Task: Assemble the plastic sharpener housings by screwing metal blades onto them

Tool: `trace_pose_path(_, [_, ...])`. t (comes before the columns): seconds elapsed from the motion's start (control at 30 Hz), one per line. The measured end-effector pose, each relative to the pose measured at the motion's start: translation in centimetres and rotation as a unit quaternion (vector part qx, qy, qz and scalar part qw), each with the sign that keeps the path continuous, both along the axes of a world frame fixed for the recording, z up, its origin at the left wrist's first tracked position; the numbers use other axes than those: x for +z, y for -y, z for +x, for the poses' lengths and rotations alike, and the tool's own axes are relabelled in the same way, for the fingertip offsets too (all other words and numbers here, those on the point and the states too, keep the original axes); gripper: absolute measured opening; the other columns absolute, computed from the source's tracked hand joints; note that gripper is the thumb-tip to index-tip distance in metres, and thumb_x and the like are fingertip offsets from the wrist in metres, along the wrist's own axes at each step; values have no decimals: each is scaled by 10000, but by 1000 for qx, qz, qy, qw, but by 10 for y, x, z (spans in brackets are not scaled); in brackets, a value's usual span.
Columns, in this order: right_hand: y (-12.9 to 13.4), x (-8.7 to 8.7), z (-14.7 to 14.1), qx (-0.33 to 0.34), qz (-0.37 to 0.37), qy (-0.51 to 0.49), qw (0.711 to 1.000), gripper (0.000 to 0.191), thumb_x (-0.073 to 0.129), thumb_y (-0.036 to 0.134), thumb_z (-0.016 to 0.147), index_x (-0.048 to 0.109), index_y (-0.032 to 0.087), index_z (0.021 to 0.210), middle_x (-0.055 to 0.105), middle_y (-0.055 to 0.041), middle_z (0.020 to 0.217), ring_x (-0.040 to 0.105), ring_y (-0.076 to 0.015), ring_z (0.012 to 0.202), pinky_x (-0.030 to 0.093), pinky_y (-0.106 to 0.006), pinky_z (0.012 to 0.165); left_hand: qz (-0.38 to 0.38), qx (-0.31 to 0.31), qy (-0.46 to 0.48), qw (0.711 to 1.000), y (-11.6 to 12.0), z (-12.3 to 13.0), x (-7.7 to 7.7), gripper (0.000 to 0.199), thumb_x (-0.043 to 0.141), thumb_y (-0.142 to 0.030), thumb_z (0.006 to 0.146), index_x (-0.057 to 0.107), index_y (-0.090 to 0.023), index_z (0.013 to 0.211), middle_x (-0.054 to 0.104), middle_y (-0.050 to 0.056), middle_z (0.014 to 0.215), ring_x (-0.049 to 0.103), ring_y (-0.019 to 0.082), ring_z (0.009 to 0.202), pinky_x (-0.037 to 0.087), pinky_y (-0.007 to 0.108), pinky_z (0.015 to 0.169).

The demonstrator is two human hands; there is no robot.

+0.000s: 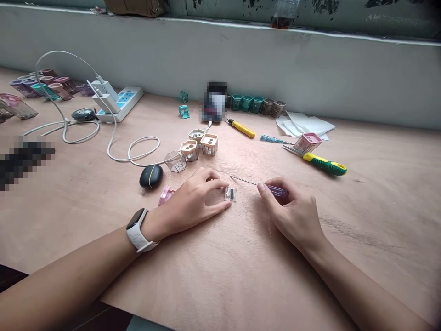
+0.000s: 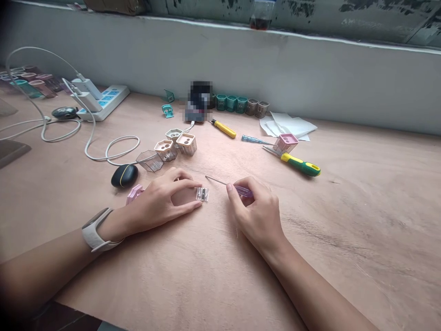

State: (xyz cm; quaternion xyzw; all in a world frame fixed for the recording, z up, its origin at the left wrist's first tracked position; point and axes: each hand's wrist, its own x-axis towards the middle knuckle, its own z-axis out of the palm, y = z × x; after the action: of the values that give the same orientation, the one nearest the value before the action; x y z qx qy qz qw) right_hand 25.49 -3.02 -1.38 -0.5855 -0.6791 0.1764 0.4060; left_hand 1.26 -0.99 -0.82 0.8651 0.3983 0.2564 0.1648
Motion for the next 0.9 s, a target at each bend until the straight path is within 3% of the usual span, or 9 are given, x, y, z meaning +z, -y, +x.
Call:
trace_pose_path(0.2, [-3,-5,3,55,25,109,992,110,684,308,906,692,202,877,670,-29,888,591,-197,882,437,-344,809,19,-26,2,999,2,-4,7,289,624,-218,931,647,-161,1213,616,97,1155,583,226,1097,496,393,998])
trace_pose_path(0.5, [-4,-7,3,67,38,136,988,101,665,290,921,669,202,873,644,-28,888,568,-204,911,427,-347,816,26,-40,-7,999,2,-6,9,257,616,-202,921,643,-169,1173,619,89,1138,580,229,1071,496,395,971])
trace_pose_path(0.63, [-3,-5,2,54,33,105,992,97,676,298,919,673,206,890,665,-22,884,595,-187,867,443,-332,781,0,-35,-11,999,2,-4,4,282,651,-254,937,637,-178,1209,615,91,1155,582,231,1102,497,386,978])
trace_pose_path(0.73, [1,-3,0,21,21,44,999,121,678,327,925,671,207,914,669,-5,824,590,-143,730,453,-291,678,9,-35,12,999,2,-2,0,229,669,-217,937,648,-174,1161,654,74,1128,610,213,1085,505,353,951])
trace_pose_path(0.9, [5,-1,-3,-27,34,-40,998,149,691,351,926,674,210,970,673,5,814,611,-111,689,462,-238,585,14,-11,74,997,2,1,-1,141,678,-112,910,659,-165,1040,714,9,951,672,128,851,528,247,774])
